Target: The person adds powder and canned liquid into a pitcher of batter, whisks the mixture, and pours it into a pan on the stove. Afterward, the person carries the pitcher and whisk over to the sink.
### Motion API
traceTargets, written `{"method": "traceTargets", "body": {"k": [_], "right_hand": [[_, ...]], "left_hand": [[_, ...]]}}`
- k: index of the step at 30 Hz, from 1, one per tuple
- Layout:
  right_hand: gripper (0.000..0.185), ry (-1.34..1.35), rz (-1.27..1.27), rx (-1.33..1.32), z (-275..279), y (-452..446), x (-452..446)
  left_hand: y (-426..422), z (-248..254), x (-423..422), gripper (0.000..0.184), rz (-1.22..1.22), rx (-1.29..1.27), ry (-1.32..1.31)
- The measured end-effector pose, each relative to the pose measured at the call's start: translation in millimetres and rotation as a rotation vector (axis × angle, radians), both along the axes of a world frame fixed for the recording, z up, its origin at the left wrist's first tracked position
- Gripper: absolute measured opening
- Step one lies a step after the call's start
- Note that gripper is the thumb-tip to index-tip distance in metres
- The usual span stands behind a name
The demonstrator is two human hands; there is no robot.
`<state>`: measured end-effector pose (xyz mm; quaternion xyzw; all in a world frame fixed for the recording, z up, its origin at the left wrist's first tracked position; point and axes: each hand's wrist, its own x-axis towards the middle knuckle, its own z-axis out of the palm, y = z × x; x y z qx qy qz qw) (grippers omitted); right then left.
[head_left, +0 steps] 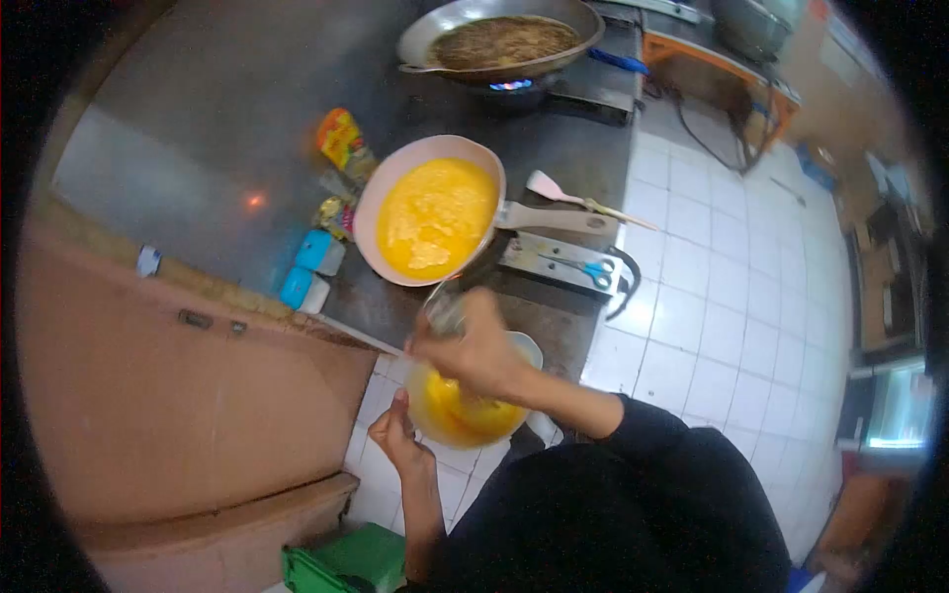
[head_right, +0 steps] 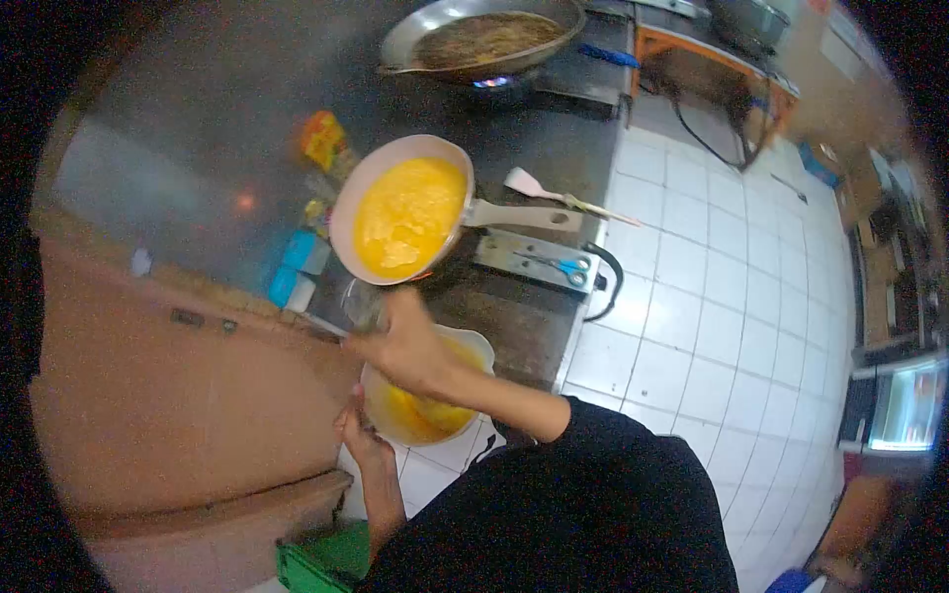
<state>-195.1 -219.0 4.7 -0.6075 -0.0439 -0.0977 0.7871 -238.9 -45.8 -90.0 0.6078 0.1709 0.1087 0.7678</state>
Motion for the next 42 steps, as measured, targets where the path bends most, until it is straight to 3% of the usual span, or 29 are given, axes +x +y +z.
{"method": "traceTargets", "body": {"k": [1,3,5,7,9,10,11,12,14,15,16,19,21,23,25,26,27,28,29,30,32,33,35,38,40,41,42], "right_hand": [[0.02,0.113,-0.08,0.267,23.9,-17.3,-4.6],[0.018,0.043,-0.133,0.232,-9.7,-23.4,1.0],[0.017,-0.049,0.007,-0.274,-35.7,-6.1,-5.7],[0.02,-0.255,-0.338,-0.27,-4.9,-20.3,-16.2],[0.024,0.142,-0.162,-0.217,-16.2,-42.0,-17.9],[0.025,0.232,0.012,-0.311,-34.7,-33.5,-15.2],[0.021,0.08,-0.393,-0.463,-29.2,-9.1,-20.4],[0.022,-0.07,-0.5,-0.483,-25.7,-10.7,-20.7],[0.022,-0.081,-0.423,-0.271,-9.1,-32.9,-27.0],[0.022,0.051,-0.245,-0.05,-4.8,-49.2,-28.5],[0.023,0.089,-0.251,-0.269,-30.4,-36.1,-22.4],[0.021,0.01,-0.045,-0.274,-19.1,-25.6,-31.2],[0.016,-0.028,-0.397,-0.341,-46.2,-24.5,-33.6],[0.018,-0.023,-0.251,-0.389,-64.0,-37.1,-25.4],[0.013,-0.148,-0.563,-0.754,-69.5,-22.2,-30.2],[0.014,0.012,-0.481,-0.42,-44.2,-28.2,-34.0],[0.015,0.082,-0.435,-0.252,-36.8,-29.2,-36.2],[0.017,0.153,-0.403,-0.08,-29.2,-30.0,-38.7],[0.017,0.123,-0.292,-0.126,-26.3,-31.6,-37.3],[0.017,0.098,-0.184,-0.168,-25.1,-32.5,-38.6],[0.02,0.062,0.032,-0.24,-24.1,-33.2,-39.6],[0.02,0.067,0.032,-0.227,-25.0,-35.8,-42.7],[0.017,0.024,-0.233,-0.344,-23.9,-52.5,-43.7],[0.015,-0.002,-0.239,-0.332,-4.1,-33.9,-53.6],[0.018,0.001,-0.321,-0.012,-28.2,-28.4,-52.1],[0.018,-0.002,-0.299,-0.017,-41.2,-26.3,-47.8],[0.019,0.021,-0.245,-0.188,-49.3,-25.2,-41.5]], "left_hand": [[-1.1,-0.6,-1.0,0.044,-0.017,-0.039,0.031],[-11.6,3.8,5.0,0.042,-0.051,-0.096,0.01],[-25.6,10.8,7.0,0.039,-0.112,0.016,0.019],[-21.8,6.7,5.8,0.036,-0.143,0.032,0.047],[-26.8,9.8,5.8,0.036,-0.083,0.002,0.087],[-36.3,10.4,9.6,0.036,-0.067,0.03,0.067],[-37.8,6.9,5.7,0.036,-0.067,0.023,0.069],[-35.8,2.2,7.2,0.036,-0.131,-0.006,0.069],[-33.8,1.2,4.2,0.041,-0.179,-0.023,0.113],[-35.7,-3.3,3.6,0.041,-0.161,-0.036,0.105],[-41.4,-13.3,12.0,0.042,-0.178,-0.007,0.071],[-42.1,-24.6,15.8,0.045,-0.246,-0.029,0.117],[-37.3,-24.4,4.1,0.046,-0.247,-0.009,0.133],[-38.7,-35.2,16.8,0.045,-0.279,0.004,0.074],[-30.7,-49.6,14.5,0.043,-0.3,0.049,0.012],[-31.3,-30.4,10.7,0.04,-0.332,-0.037,0.017],[-36.9,-14.6,5.5,0.04,-0.343,-0.026,0.04],[-51.0,-0.8,5.7,0.039,-0.208,-0.076,0.101],[-61.0,5.9,9.0,0.038,-0.069,-0.133,0.149],[-53.7,-11.6,8.3,0.036,-0.24,0.023,0.039],[-47.8,-23.3,7.7,0.035,-0.259,-0.03,0.065],[-43.0,-20.0,3.3,0.035,-0.266,-0.077,0.109],[-43.5,-23.1,-0.9,0.035,-0.252,-0.049,0.101],[-42.4,-34.3,5.8,0.035,-0.2,0.009,0.125],[-28.0,-30.8,3.6,0.034,-0.201,-0.01,0.133],[-24.0,-27.7,1.2,0.033,-0.195,-0.041,0.129],[-43.4,0.8,2.8,0.033,-0.059,-0.101,0.16]]}}
